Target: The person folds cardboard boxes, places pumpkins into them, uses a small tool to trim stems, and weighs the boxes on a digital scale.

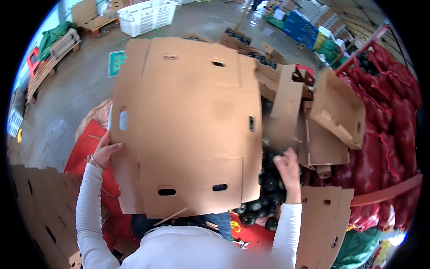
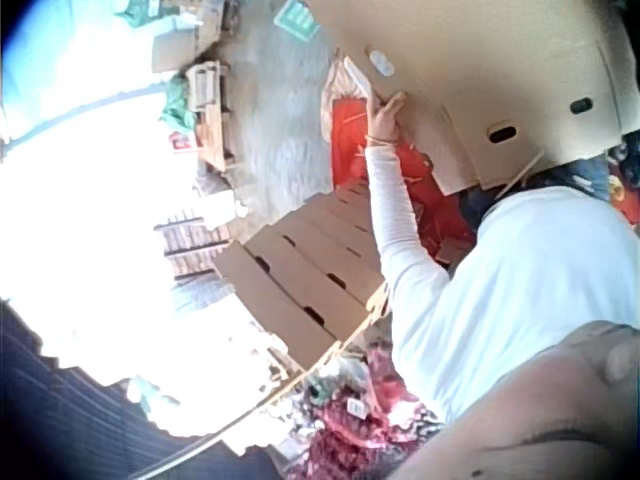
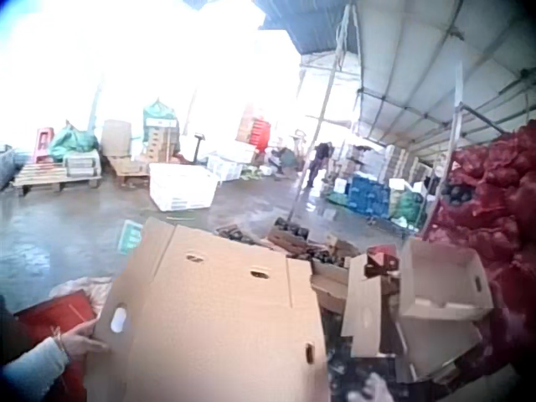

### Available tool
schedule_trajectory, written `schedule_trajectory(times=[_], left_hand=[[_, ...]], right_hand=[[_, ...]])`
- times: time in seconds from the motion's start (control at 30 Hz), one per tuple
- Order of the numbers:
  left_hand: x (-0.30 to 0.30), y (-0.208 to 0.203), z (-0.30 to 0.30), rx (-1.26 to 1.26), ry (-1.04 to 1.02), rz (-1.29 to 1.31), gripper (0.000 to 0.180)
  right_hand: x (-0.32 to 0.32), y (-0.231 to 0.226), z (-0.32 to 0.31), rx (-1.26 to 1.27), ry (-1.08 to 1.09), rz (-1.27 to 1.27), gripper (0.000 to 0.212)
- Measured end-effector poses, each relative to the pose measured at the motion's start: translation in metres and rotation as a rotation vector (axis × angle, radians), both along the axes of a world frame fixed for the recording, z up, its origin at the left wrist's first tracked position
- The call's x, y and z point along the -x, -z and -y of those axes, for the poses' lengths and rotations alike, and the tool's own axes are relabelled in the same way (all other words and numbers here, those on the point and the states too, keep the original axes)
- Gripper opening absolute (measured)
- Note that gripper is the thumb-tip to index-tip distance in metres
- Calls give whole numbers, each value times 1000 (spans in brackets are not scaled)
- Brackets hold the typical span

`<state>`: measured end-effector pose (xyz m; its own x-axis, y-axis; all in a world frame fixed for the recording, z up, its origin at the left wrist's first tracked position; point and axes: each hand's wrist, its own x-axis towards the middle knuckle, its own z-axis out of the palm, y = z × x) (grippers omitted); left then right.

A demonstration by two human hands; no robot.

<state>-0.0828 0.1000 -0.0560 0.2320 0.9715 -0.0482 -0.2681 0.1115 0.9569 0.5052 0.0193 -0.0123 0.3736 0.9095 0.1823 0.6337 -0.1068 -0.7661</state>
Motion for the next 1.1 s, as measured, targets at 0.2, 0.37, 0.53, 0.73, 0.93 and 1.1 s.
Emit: schedule_trajectory(times=[0.2,0.37,0.53,0.73,0.93,1.1], left_hand=[[7,-15,68,-217,-453,-984,59],[-67,-53,76,-479,-423,-1901,53],[-111,36,68,-641,-77,-1658,66],[-95,-47,32,-867,802,-1930,64],[-28,-35,23,-712,-449,-771,17],[-25,-33,129,-720,-242,-957,13]], right_hand=[[152,19,-29,131,-228,499,61],[166,0,-4,-166,-328,1058,69],[219,-4,-3,-262,-861,1225,51],[166,-46,-60,471,-1292,1397,54],[128,-101,-56,132,-522,218,21],[89,-34,4,-2,-995,434,27]])
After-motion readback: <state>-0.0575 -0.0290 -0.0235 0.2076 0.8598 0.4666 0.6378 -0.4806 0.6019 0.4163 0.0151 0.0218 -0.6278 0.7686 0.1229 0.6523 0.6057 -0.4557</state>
